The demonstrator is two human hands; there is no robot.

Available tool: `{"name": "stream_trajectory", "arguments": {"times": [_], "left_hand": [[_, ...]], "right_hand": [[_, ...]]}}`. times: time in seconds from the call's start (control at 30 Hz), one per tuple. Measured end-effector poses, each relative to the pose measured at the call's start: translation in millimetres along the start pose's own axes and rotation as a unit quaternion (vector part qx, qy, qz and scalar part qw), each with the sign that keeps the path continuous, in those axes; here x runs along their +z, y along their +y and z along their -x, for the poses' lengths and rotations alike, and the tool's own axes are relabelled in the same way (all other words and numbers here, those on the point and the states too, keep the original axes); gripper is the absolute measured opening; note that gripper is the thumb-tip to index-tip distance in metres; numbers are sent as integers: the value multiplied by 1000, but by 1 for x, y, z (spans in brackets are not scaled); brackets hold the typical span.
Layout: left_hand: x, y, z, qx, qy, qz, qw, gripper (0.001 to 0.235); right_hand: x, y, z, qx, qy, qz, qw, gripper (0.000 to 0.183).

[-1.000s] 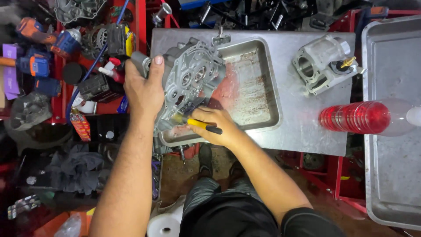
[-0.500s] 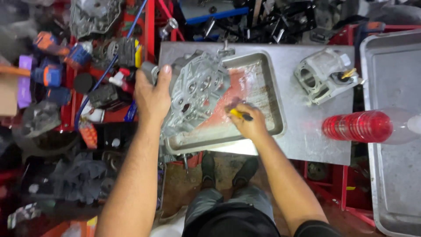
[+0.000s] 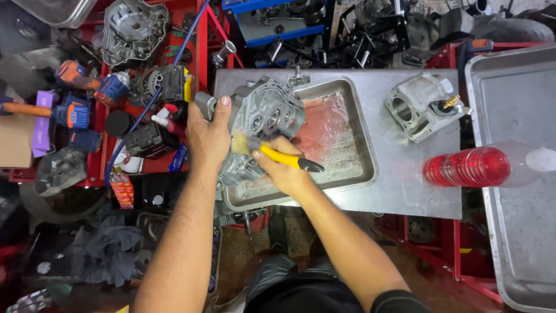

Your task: Cleaning a motorcycle engine casing using a brush and cleaning fluid

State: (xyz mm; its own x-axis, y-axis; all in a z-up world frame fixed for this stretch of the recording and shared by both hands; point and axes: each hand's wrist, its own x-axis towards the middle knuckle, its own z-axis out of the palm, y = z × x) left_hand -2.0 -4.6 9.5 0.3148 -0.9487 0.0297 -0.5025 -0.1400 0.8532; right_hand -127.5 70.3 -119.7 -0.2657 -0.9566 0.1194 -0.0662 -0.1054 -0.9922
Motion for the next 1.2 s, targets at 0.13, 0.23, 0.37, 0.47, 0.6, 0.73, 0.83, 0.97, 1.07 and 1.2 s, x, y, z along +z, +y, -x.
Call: {"name": "stream_trajectory", "arguments": {"times": [0.13,0.23,0.37,0.47,0.6,0.73,0.83,0.97,1.07,1.2], "left_hand": [[1,-15,-9,17,-5,9,1000,53],[-3,-16,-3,9,-10,2,1000,54],[0,-14,-14,25,-14,1,1000,55],[-4,-16,-9,17,-12,-6,1000,55],[0,-21,-14,25,-16,-8,1000,55],[-1,-18,-13,25,-29,-12,999,56],[1,-6,-13,29,-28,-13,999,55],[0,0,-3,22,-43,-24,999,56],[0,8,1,20,-37,-36,998,57],[0,-6,-5,43,-13,-59,997,56]], "right_hand": [[-15,-18,-10,-79,5,123,989,13],[-10,-36,-19,-81,53,-69,993,16],[-69,18,-30,-11,6,141,990,20],[-118,27,-40,31,16,327,944,24],[-118,102,-55,-33,-71,435,897,36],[-100,88,-51,-58,-69,304,948,26],[-101,64,-45,-116,-154,283,940,28],[-91,3,-30,-23,-108,133,985,15],[-43,-4,-37,-15,-35,81,996,23],[-38,28,-44,52,3,58,997,25]]}}
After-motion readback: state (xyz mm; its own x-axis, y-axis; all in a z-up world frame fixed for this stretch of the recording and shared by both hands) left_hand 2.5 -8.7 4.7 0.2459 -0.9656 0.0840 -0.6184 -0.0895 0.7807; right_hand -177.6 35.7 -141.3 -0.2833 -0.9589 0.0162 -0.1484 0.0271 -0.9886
